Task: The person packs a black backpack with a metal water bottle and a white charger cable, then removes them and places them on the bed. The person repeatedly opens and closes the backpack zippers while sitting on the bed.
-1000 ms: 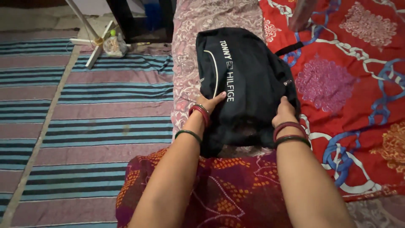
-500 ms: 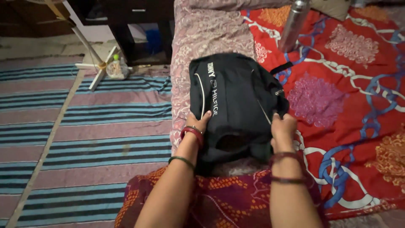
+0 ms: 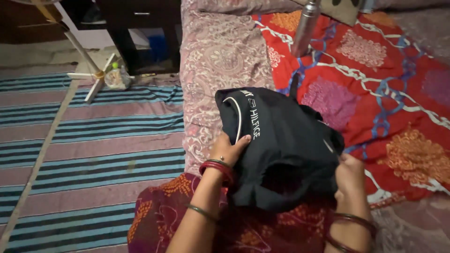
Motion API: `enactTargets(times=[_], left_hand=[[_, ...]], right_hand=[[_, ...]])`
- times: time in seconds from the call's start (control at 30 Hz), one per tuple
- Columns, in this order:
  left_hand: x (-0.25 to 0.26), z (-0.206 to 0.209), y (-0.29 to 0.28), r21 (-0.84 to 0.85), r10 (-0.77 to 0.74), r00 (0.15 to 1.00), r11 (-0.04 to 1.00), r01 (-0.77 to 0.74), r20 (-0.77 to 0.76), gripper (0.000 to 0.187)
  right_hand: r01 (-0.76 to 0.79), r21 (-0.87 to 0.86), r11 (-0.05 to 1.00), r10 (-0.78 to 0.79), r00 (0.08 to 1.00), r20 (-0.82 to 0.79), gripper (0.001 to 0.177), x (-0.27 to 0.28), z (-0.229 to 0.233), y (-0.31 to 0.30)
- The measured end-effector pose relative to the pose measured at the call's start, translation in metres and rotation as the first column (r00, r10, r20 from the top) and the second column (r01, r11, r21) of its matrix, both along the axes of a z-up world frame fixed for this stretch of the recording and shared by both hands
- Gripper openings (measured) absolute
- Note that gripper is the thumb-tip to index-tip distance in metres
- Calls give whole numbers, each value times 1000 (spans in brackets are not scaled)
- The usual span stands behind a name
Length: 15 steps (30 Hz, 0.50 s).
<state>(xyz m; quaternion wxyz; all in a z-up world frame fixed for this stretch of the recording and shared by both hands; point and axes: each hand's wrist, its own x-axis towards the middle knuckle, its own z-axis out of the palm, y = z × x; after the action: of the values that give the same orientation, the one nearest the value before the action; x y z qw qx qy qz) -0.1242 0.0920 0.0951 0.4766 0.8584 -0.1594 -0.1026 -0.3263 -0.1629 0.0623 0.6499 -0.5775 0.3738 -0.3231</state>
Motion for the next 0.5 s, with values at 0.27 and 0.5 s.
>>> enactTargets(times=[0.27, 0.5], left_hand=[[-11, -4, 23, -252, -53, 996, 967, 36, -64, 54], [-25, 17, 9, -35, -104, 988, 994, 101, -110, 64]], right_hand=[[19, -99, 995, -17, 999, 31, 17, -27, -3, -3], [33, -197, 980, -73, 977, -201, 23, -40, 9, -7]])
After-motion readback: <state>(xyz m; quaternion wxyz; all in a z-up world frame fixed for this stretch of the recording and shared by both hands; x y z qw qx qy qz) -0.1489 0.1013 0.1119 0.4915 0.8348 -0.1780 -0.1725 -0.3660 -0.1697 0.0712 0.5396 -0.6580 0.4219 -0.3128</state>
